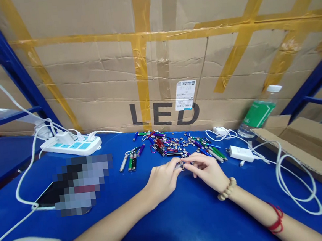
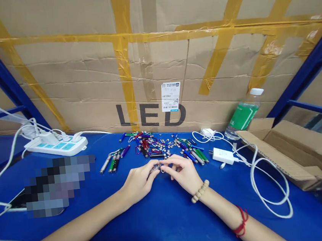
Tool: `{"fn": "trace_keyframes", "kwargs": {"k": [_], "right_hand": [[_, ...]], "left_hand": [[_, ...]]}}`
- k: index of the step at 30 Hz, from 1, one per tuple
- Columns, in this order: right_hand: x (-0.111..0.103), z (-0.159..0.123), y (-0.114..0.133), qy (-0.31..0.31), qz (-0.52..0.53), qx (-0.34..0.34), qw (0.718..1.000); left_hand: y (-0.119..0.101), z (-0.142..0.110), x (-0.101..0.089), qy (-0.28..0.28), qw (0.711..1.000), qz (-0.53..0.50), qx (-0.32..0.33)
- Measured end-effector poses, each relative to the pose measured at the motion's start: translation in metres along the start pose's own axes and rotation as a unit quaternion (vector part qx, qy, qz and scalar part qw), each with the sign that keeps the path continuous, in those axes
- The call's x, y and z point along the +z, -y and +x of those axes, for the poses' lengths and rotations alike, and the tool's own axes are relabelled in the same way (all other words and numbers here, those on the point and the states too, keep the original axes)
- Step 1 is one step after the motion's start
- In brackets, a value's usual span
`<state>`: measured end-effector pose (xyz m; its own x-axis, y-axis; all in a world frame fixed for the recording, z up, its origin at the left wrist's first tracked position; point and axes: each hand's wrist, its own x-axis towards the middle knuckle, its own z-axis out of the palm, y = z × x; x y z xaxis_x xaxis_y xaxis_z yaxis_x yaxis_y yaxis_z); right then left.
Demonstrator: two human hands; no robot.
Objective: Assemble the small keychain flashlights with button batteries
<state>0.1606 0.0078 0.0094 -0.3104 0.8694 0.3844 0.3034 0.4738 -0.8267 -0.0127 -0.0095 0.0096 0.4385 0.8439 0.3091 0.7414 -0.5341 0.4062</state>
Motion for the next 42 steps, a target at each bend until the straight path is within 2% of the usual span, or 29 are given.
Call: {"fn": "trace_keyframes", "kwargs": {"k": [17,28,36,42], "right_hand": [[0.0006,0.0016,-0.0093,0.019,0.086,0.022,0.996],[-0.0041,0.0033,-0.0074,0.050,0.066,0.029,0.996],[-0.0061,0.0041,-0.0097,0.059,0.015,-0.004,0.998],[-0.0058,0.0030,-0.0072,0.049,-0.049,-0.010,0.998]], "left_hand": [[-0.0013,-0.0006,-0.0041,0.023,1.000,-0.001,0.008],[-0.0010,-0.0015,-0.0036,0.021,1.000,-0.002,0.020],[-0.0004,-0.0011,-0.0016,0.034,0.999,0.026,0.020],[0.0018,0.0022,0.0003,0.016,0.998,0.053,-0.029]]}}
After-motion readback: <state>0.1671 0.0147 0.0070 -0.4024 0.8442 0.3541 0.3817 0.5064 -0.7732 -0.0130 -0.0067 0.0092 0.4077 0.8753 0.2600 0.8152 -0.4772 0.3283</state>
